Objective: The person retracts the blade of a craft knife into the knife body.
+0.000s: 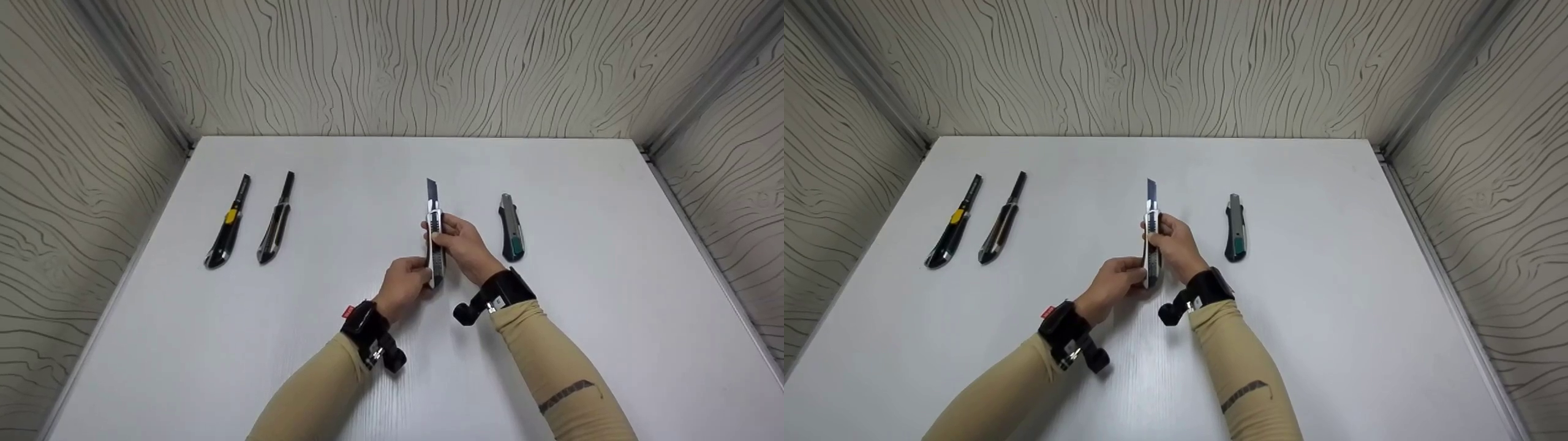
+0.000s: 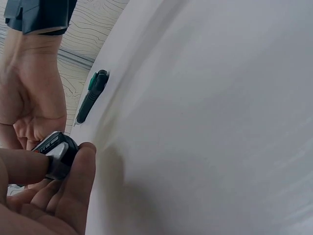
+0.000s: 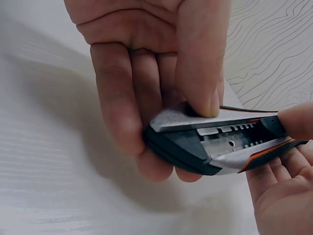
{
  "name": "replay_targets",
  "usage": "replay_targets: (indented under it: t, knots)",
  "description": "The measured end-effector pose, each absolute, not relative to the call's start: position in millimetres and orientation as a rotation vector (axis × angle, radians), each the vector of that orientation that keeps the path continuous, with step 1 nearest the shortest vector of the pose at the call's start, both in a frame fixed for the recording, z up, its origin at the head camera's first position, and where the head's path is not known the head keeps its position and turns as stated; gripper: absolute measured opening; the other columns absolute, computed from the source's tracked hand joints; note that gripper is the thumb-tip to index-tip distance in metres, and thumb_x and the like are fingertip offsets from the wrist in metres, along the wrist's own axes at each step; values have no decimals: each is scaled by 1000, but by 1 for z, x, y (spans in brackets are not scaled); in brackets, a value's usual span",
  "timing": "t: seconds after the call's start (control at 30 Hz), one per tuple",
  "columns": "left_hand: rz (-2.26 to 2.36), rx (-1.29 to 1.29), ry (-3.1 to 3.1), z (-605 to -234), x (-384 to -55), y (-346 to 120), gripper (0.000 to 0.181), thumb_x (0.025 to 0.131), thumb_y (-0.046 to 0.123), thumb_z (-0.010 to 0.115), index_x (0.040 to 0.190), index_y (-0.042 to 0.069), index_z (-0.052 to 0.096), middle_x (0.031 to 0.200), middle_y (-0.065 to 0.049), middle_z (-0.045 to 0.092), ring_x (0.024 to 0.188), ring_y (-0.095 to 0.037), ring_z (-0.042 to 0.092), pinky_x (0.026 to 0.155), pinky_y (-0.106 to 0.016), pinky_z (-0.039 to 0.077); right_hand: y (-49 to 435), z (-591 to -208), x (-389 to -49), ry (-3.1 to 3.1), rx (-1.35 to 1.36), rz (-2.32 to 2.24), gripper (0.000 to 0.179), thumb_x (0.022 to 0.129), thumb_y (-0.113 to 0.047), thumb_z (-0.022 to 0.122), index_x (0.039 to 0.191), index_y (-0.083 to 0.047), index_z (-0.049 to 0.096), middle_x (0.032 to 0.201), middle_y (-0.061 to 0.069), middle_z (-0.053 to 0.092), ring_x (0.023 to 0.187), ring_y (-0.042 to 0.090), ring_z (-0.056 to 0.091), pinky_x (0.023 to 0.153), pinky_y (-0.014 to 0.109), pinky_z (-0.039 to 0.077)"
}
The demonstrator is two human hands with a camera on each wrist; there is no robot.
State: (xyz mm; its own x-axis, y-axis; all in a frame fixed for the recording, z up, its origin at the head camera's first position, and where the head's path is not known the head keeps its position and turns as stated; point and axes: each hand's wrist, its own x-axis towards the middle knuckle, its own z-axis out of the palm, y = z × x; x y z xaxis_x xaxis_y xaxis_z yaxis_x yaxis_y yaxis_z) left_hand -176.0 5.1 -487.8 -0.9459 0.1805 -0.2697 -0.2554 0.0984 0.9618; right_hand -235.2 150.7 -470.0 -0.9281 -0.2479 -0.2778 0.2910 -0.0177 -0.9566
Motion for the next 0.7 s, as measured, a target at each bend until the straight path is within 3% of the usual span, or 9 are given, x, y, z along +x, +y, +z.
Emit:
replay_targets:
  t: [0.7]
  knots:
    - [1905, -65, 2071, -488, -176, 5, 29, 88, 1, 53, 111, -9, 67, 88, -11, 70, 68, -11, 58, 63, -22, 54, 151, -473, -236, 1851, 36, -2022, 57, 98, 3, 44, 151, -1, 25, 149, 19, 44, 137, 33, 44, 115, 35, 35]
